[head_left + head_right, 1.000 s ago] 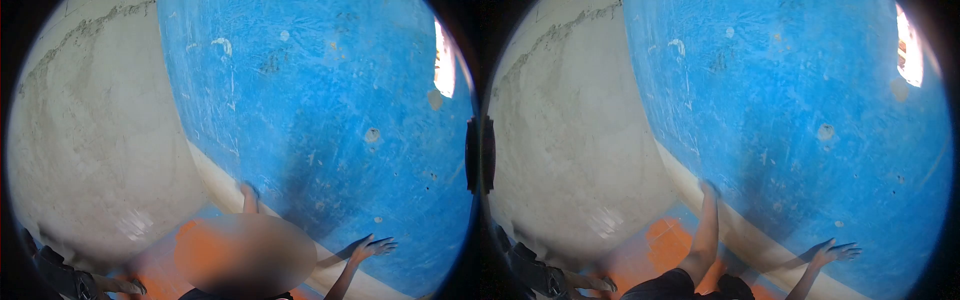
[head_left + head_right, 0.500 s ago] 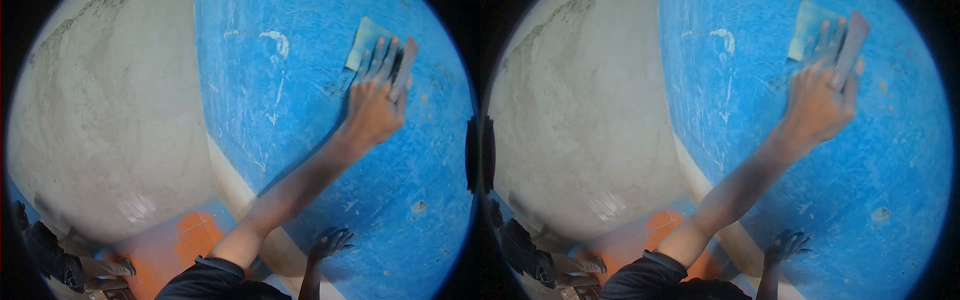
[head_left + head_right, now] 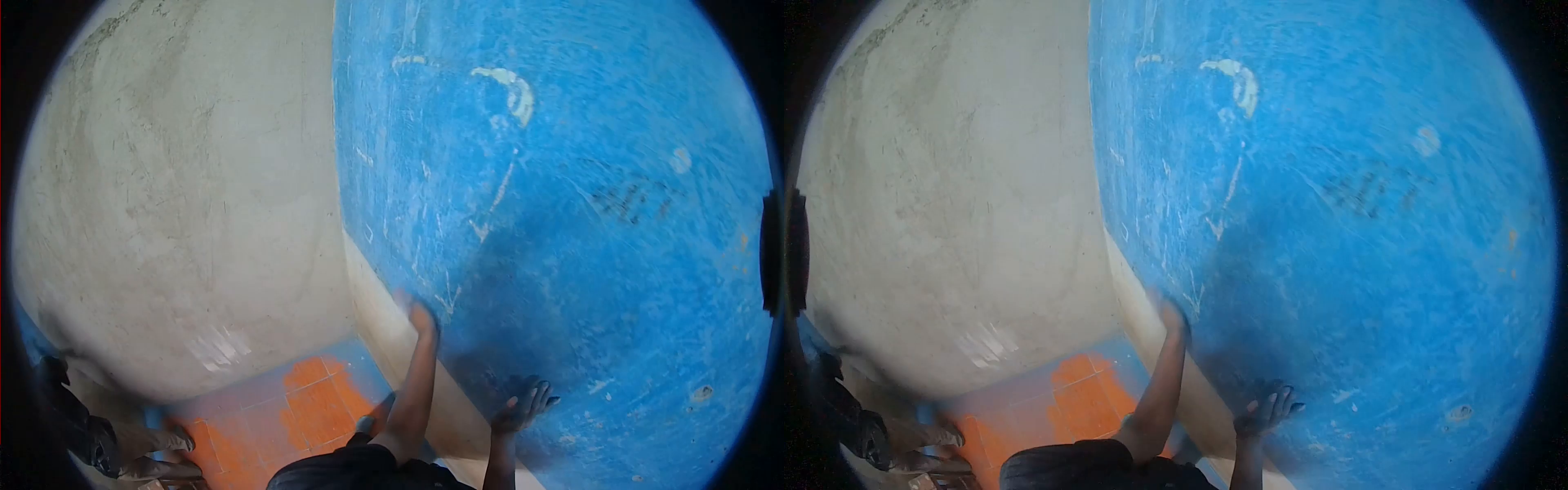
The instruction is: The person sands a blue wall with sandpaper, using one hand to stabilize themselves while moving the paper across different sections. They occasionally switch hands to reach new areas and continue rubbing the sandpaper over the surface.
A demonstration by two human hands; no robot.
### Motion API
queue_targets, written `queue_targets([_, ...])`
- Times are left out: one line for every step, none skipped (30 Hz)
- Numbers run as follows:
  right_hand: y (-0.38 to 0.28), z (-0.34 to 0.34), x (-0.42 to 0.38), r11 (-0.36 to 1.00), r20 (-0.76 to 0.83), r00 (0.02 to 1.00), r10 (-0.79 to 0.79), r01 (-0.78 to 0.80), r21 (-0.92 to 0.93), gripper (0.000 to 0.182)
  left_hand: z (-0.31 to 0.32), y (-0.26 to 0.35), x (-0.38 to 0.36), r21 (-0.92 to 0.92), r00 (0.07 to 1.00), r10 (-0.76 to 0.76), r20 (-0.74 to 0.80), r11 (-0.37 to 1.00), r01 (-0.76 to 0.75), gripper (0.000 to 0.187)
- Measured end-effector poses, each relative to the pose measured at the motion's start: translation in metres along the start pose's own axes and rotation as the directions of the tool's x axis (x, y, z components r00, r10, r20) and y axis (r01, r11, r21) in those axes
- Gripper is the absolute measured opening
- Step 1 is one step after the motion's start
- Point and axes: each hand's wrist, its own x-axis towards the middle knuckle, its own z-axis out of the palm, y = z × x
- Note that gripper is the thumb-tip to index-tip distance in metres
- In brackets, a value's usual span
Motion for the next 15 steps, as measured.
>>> queue_targets([-0.003,0.012,0.004,1.0,-0.009,1.0,-0.017,0.017,-0.003,0.046,0.03,0.077,0.013,-0.033,0.978,0.209,0.02,0.978,-0.208,0.049])
queue_targets([-0.009,0.025,0.007,1.0,-0.018,0.999,-0.028,0.028,-0.006,0.045,0.057,0.162,0.026,-0.132,0.935,0.348,0.07,0.932,-0.337,0.048])
queue_targets([-0.016,0.036,0.011,0.999,-0.024,0.999,-0.035,0.035,-0.01,0.045,0.079,0.25,0.033,-0.25,0.879,0.453,0.151,0.877,-0.409,0.048])
queue_targets([-0.023,0.05,0.017,0.999,-0.036,0.999,-0.036,0.036,-0.007,0.045,0.095,0.331,0.034,-0.351,0.808,0.539,0.238,0.823,-0.446,0.048])
queue_targets([-0.028,0.064,0.024,0.999,-0.047,0.998,-0.041,0.041,-0.003,0.045,0.107,0.398,0.028,-0.435,0.719,0.618,0.317,0.769,-0.469,0.048])
queue_targets([-0.033,0.075,0.03,0.999,-0.051,0.997,-0.049,0.049,0.001,0.044,0.119,0.43,0.025,-0.462,0.614,0.725,0.313,0.681,-0.568,0.051])
queue_targets([-0.041,0.086,0.037,0.999,-0.057,0.997,-0.051,0.05,-0.007,0.044,0.132,0.462,0.022,-0.496,0.492,0.817,0.301,0.575,-0.651,0.053])
queue_targets([-0.049,0.096,0.046,0.999,-0.065,0.996,-0.052,0.051,-0.016,0.044,0.145,0.494,0.019,-0.536,0.361,0.889,0.283,0.459,-0.709,0.056])
queue_targets([-0.055,0.107,0.054,0.998,-0.081,0.995,-0.054,0.053,-0.023,0.043,0.159,0.501,0.021,-0.438,0.188,0.98,0.066,0.198,-0.877,0.065])
queue_targets([-0.062,0.117,0.062,0.999,-0.113,0.993,-0.043,0.039,-0.035,0.043,0.158,0.499,0.031,-0.456,0.204,0.974,0.1,0.227,-0.86,0.062])
queue_targets([-0.068,0.124,0.067,0.999,-0.142,0.989,-0.03,0.024,-0.044,0.043,0.152,0.49,0.04,-0.471,0.219,0.966,0.137,0.258,-0.843,0.058])
queue_targets([-0.074,0.132,0.07,0.999,-0.17,0.985,-0.016,0.007,-0.053,0.043,0.145,0.479,0.05,-0.485,0.234,0.956,0.176,0.291,-0.825,0.055])
queue_targets([-0.076,0.138,0.07,0.997,-0.162,0.987,-0.021,0.01,-0.07,0.043,0.135,0.46,0.072,-0.534,0.302,0.925,0.231,0.38,-0.755,0.051])
queue_targets([-0.075,0.14,0.067,0.996,-0.151,0.988,-0.024,0.01,-0.09,0.043,0.132,0.407,0.105,-0.482,0.377,0.902,0.212,0.431,-0.763,0.052])
queue_targets([-0.075,0.142,0.063,0.993,-0.138,0.99,-0.024,0.008,-0.117,0.042,0.129,0.354,0.137,-0.43,0.45,0.873,0.19,0.486,-0.761,0.053])
